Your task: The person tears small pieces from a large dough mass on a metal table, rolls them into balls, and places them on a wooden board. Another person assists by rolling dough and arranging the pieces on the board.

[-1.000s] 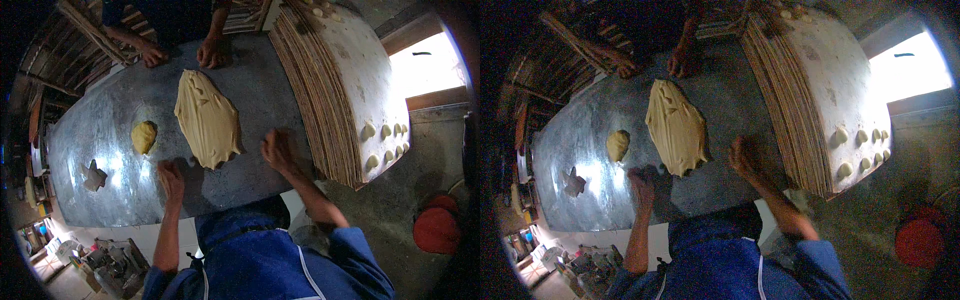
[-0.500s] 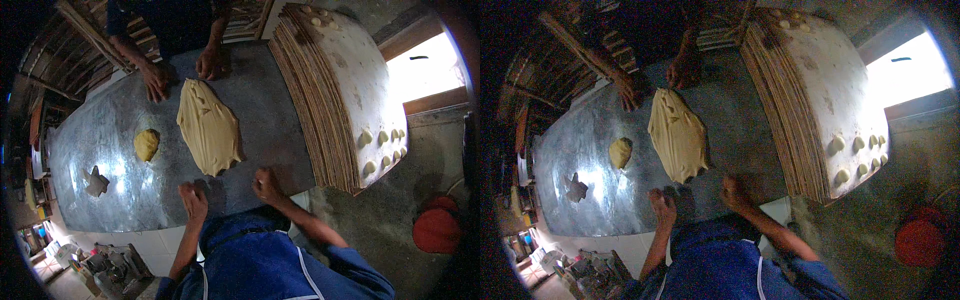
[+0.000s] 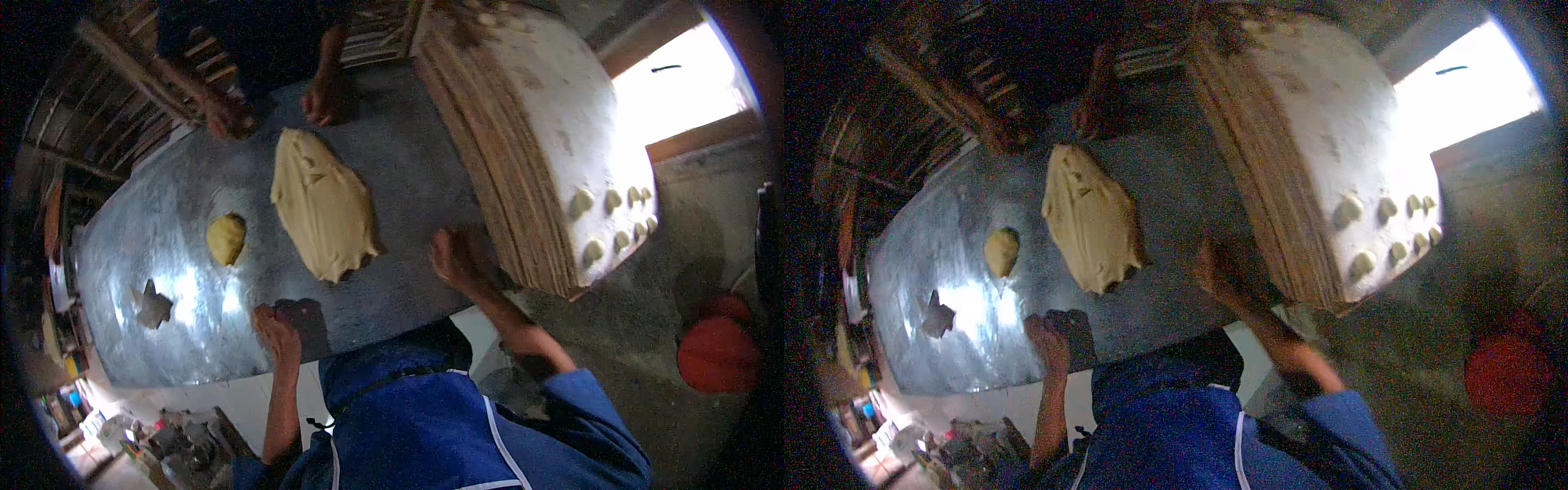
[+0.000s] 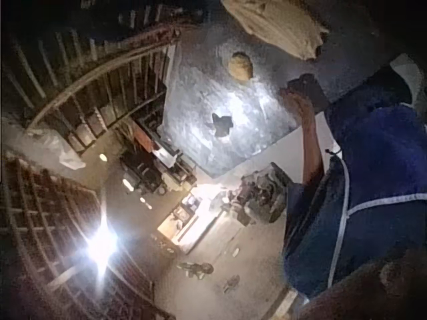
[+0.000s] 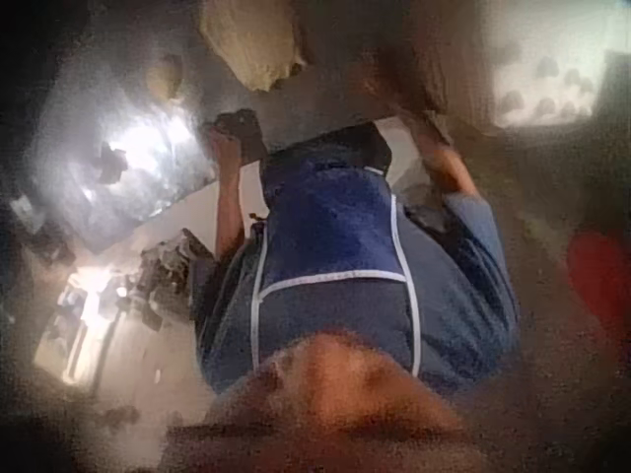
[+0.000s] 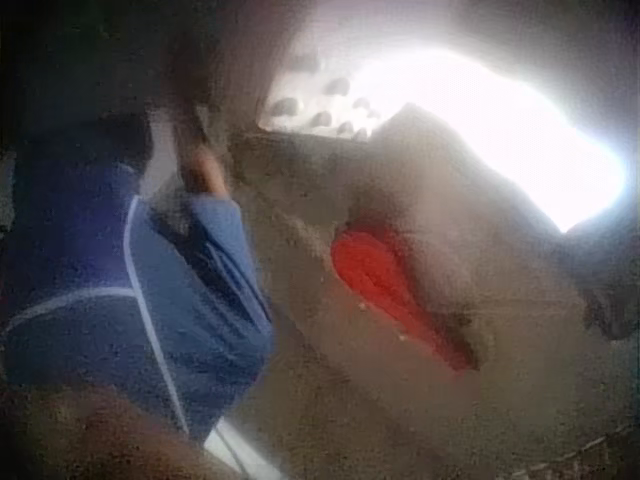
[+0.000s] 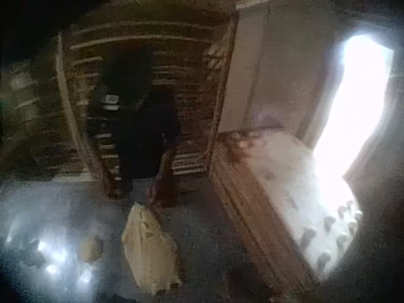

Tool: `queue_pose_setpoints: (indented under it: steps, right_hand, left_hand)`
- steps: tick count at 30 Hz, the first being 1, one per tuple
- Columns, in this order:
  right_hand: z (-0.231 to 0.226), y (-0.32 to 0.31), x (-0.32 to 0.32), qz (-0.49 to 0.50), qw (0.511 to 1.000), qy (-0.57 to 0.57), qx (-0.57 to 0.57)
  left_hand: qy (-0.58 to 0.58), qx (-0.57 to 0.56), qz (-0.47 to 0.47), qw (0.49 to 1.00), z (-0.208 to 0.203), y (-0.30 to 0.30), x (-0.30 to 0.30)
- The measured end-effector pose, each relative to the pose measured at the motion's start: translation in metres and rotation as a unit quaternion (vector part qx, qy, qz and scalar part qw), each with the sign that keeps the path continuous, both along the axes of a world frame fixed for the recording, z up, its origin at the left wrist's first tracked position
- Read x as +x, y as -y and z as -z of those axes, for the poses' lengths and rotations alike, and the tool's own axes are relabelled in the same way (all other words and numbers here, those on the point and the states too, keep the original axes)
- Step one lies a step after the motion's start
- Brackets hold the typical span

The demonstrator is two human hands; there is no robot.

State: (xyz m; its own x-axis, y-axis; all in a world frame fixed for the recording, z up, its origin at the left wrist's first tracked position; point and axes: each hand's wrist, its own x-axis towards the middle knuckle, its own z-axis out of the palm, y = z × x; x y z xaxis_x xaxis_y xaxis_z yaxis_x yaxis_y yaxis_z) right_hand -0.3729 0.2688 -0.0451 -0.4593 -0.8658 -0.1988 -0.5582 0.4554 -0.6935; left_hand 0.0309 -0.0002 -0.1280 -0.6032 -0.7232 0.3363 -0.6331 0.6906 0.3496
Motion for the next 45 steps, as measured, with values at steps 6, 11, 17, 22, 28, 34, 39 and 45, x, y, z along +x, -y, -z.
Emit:
queue_pose_setpoints:
  steps: [6, 11, 17, 22, 28, 34, 39, 45]
  right_hand:
    - [0.004, -0.021, 0.045, -0.024, 0.999, 0.023, 0.025]
    - [0.042, -0.035, 0.039, -0.033, 0.989, -0.146, 0.006]
    - [0.044, -0.067, 0.088, 0.025, 0.991, 0.086, -0.095]
    - [-0.238, -0.18, -0.006, 0.069, 0.918, -0.17, -0.352]
    - [-0.35, -0.316, -0.145, 0.439, 0.629, -0.423, -0.482]
    - [-0.222, -0.397, -0.2, 0.473, 0.772, -0.404, -0.129]
    - [-0.274, -0.303, -0.114, 0.474, 0.729, -0.37, -0.326]
    - [-0.203, -0.138, 0.034, -0.081, 0.907, 0.041, -0.41]
  left_hand:
    - [0.104, 0.1, 0.125, 0.982, -0.093, -0.014, -0.02]
    - [0.257, 0.299, 0.295, 0.87, -0.15, 0.027, -0.039]
    - [0.09, 0.093, 0.571, 0.811, -0.312, -0.112, -0.32]
    - [-0.203, 0.054, 0.706, 0.676, -0.398, -0.25, -0.527]
    - [-0.086, 0.215, 0.748, 0.622, -0.372, -0.425, -0.707]
    - [0.105, 0.275, 0.748, 0.595, -0.329, -0.468, -0.746]
    - [-0.008, 0.191, 0.704, 0.684, -0.412, -0.314, -0.652]
    - [-0.137, 0.335, 0.543, 0.758, -0.392, -0.139, -0.466]
